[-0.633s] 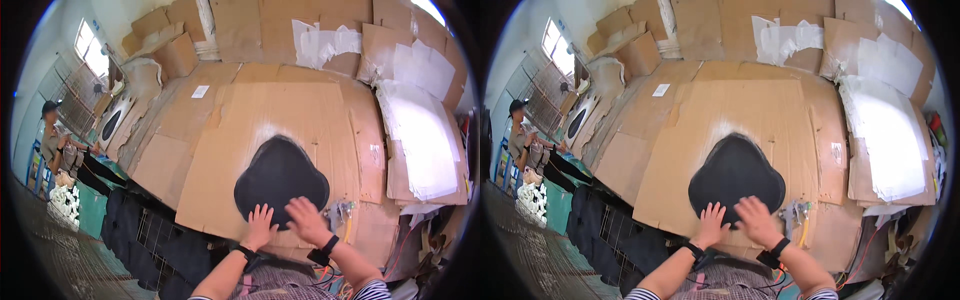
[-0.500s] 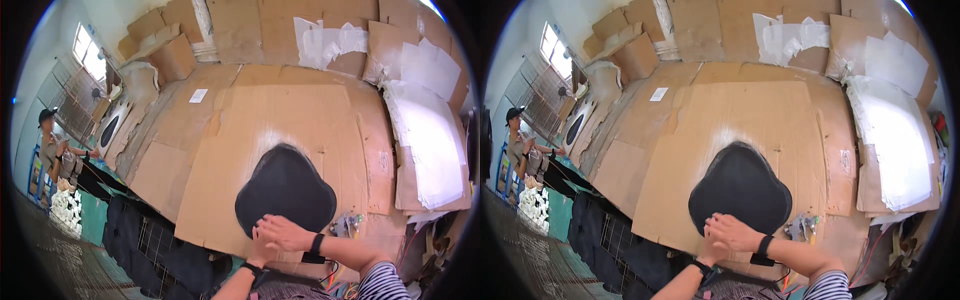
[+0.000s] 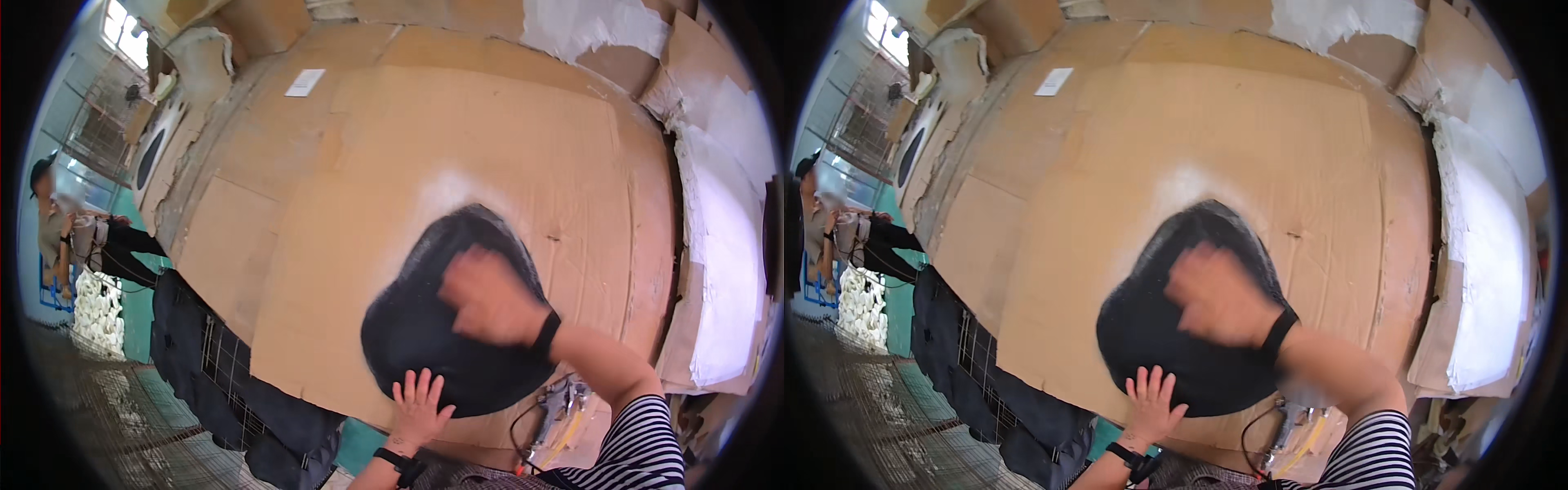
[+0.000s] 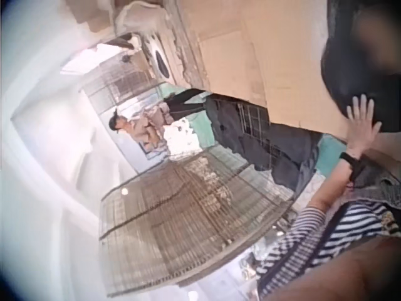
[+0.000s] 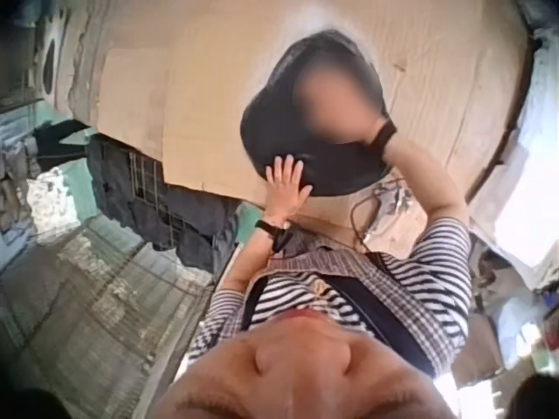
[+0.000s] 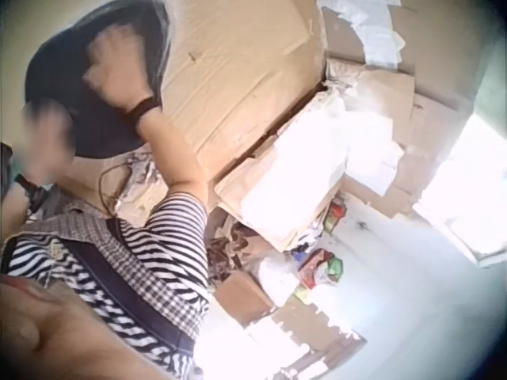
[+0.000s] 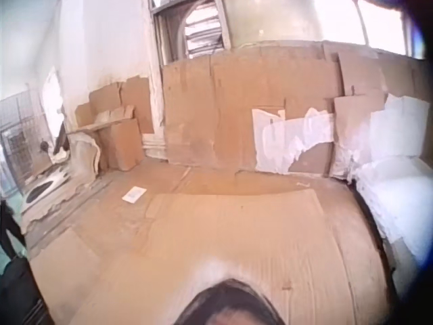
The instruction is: The person repeatedly picks up black shoe parts from a cardboard-covered table, sprays them with a handheld spray gun, and places them onto a metal drying rack. The process is repeated for multiple shoe parts throughout the video.
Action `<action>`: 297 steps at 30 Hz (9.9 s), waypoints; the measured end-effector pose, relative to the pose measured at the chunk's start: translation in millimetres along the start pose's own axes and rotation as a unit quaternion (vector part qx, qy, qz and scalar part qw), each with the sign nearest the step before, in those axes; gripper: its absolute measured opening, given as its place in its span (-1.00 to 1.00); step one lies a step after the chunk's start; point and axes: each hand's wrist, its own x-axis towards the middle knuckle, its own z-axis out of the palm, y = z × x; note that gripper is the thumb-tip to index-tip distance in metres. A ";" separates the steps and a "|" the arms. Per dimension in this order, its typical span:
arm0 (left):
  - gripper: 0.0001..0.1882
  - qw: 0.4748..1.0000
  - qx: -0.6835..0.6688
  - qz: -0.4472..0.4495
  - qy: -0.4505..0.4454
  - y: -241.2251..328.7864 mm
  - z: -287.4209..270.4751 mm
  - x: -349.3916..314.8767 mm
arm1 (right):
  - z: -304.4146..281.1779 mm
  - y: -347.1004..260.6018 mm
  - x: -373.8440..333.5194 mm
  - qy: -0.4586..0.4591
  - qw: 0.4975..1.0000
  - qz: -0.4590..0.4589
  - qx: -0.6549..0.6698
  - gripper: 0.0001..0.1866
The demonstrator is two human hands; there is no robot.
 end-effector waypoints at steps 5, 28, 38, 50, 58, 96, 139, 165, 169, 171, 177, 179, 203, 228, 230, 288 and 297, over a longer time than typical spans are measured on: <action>-0.21 1.000 -0.012 0.014 -0.009 2.0 -11.9 4.5 | 39.8 51.0 -29.1 0.171 0.979 0.113 -0.005 -0.49; -0.25 1.000 0.009 0.005 -0.028 2.9 -13.6 6.8 | 52.3 -21.2 48.0 0.196 0.964 -0.178 0.012 -0.61; -0.17 0.999 -0.007 0.050 0.007 0.8 -12.9 5.3 | 60.9 -57.8 -166.0 0.245 0.908 0.338 -0.028 -0.44; -0.43 0.989 -0.140 0.042 0.031 -8.7 -79.7 -6.3 | 141.2 -179.6 -251.6 0.384 0.746 0.544 -0.006 -0.24; -0.66 0.946 -0.272 -0.171 0.046 -144.9 -65.6 -111.4 | -1.3 -304.5 -322.0 0.387 0.684 0.424 0.451 -0.30; -0.72 0.942 -0.271 -0.199 -0.012 -214.9 -39.3 -157.8 | -74.6 -464.9 -349.5 0.345 0.676 0.361 0.542 -0.42; -0.79 0.896 -0.380 -0.231 0.002 -200.5 -85.0 -92.6 | -73.1 -479.0 -343.6 0.344 0.668 0.439 0.492 -0.40; -0.63 0.982 -0.103 -0.149 0.048 -86.1 -80.2 44.0 | -91.2 -409.6 -343.8 0.366 0.712 0.379 0.464 -0.48; -0.74 0.974 -0.112 -0.165 0.109 -90.3 -60.6 48.0 | -92.8 -419.9 -350.5 0.318 0.733 0.384 0.463 -0.51; -0.81 0.972 -0.123 -0.179 0.088 -78.8 -74.7 49.3 | -91.9 -421.0 -357.1 0.387 0.672 0.413 0.478 -0.50; -0.93 0.942 -0.230 -0.176 0.172 -71.6 -74.5 53.8 | -82.8 -417.3 -383.1 0.367 0.671 0.395 0.509 -0.45; -0.90 0.883 -0.379 -0.235 0.148 -81.1 -66.0 59.2 | -81.7 -411.7 -371.4 0.423 0.636 0.385 0.518 -0.42; -0.59 0.407 -0.897 0.170 0.026 74.0 -324.9 64.1 | -72.9 -340.9 -314.8 0.160 0.774 0.397 0.467 -0.78; -0.79 0.226 -0.746 -0.103 0.618 -314.4 -259.6 -213.6 | -25.4 -287.5 -115.1 -0.208 0.874 0.210 0.386 -0.38; -0.78 0.180 -0.718 -0.127 0.660 -354.7 -258.7 -207.4 | -22.8 -293.9 -97.8 -0.200 0.878 0.198 0.386 -0.36; -0.66 0.177 -0.539 -0.522 0.637 -296.1 -67.7 -386.6 | 26.5 -358.9 -49.7 -0.237 0.839 0.179 0.457 -0.33; -0.43 0.296 0.008 -0.612 0.734 -149.8 -167.0 -549.5 | 7.3 -366.5 -79.8 -0.202 0.868 0.170 0.421 -0.36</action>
